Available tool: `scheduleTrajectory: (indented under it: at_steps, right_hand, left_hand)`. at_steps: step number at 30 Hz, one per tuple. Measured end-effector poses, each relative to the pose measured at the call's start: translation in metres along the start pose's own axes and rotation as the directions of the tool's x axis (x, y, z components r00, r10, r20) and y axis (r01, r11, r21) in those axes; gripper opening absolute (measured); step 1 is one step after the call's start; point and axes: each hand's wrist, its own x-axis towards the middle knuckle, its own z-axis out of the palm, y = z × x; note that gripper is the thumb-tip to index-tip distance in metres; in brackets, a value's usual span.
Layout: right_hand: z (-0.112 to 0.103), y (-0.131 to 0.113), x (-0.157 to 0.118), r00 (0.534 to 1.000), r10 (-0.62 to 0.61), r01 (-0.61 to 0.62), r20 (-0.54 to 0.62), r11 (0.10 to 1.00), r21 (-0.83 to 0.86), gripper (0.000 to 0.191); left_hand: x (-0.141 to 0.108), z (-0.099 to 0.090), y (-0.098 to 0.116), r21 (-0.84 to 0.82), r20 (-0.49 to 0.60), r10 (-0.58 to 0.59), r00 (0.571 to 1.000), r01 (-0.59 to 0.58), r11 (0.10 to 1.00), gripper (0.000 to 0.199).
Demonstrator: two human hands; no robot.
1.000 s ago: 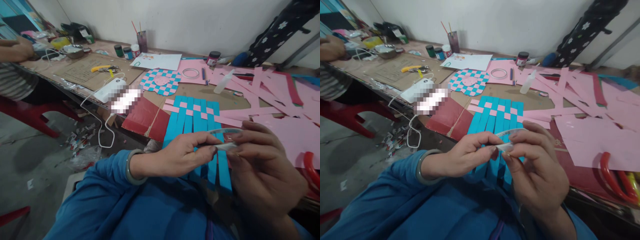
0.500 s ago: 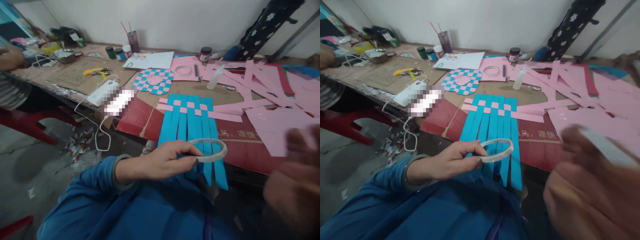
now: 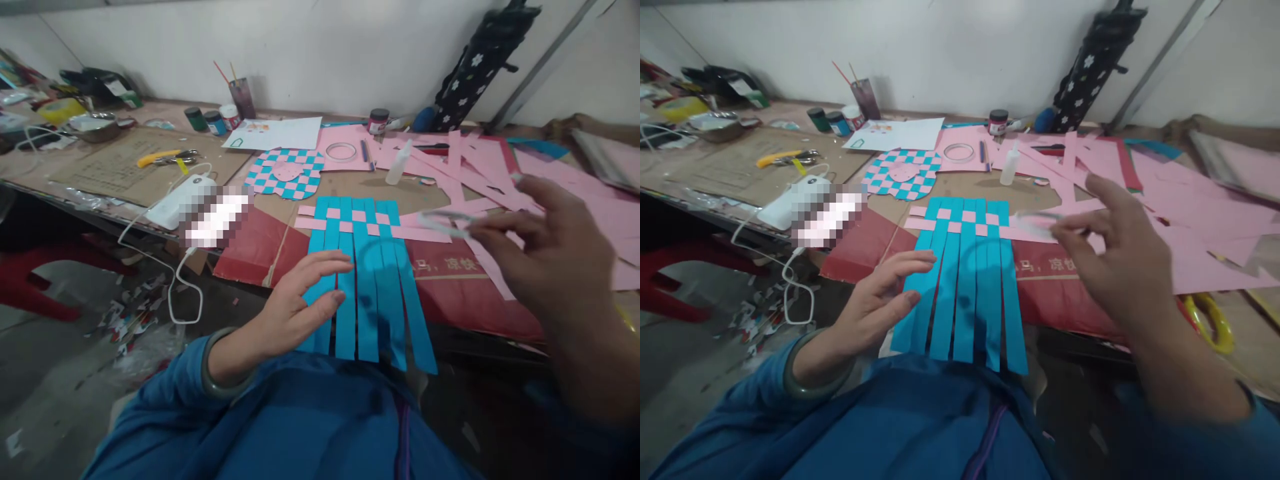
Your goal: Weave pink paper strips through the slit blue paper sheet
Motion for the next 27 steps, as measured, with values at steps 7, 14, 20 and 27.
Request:
scheduleTrajectory:
  at_steps: [7, 14, 20, 27]
  right_hand:
    - [0.061, 0.062, 0.086, 0.974, 0.131, -0.118, 0.185, 0.990, -0.078, 0.051]
    - [0.067, 0.056, 0.085, 0.956, 0.214, -0.248, 0.200, 0.955, 0.161, 0.013]
    - [0.039, -0.022, 0.012, 0.892, 0.173, -0.437, 0.419, 0.569, 0.696, 0.015]
    - [0.037, -0.062, -0.051, 0.905, 0.082, -0.405, 0.418, 0.471, 0.784, 0.017]
  left_hand:
    - [-0.015, -0.003, -0.010, 0.165, 0.027, 0.035, 0.999, -0.039, 0.986, 0.021]
    - [-0.015, -0.010, -0.015, 0.193, 0.000, 0.062, 0.998, -0.061, 0.979, 0.016]
    - [0.007, 0.003, -0.002, 0.005, -0.140, 0.055, 0.989, -0.055, 0.998, 0.010]
    - [0.030, 0.025, 0.017, -0.059, -0.188, 0.037, 0.981, -0.049, 0.997, 0.008]
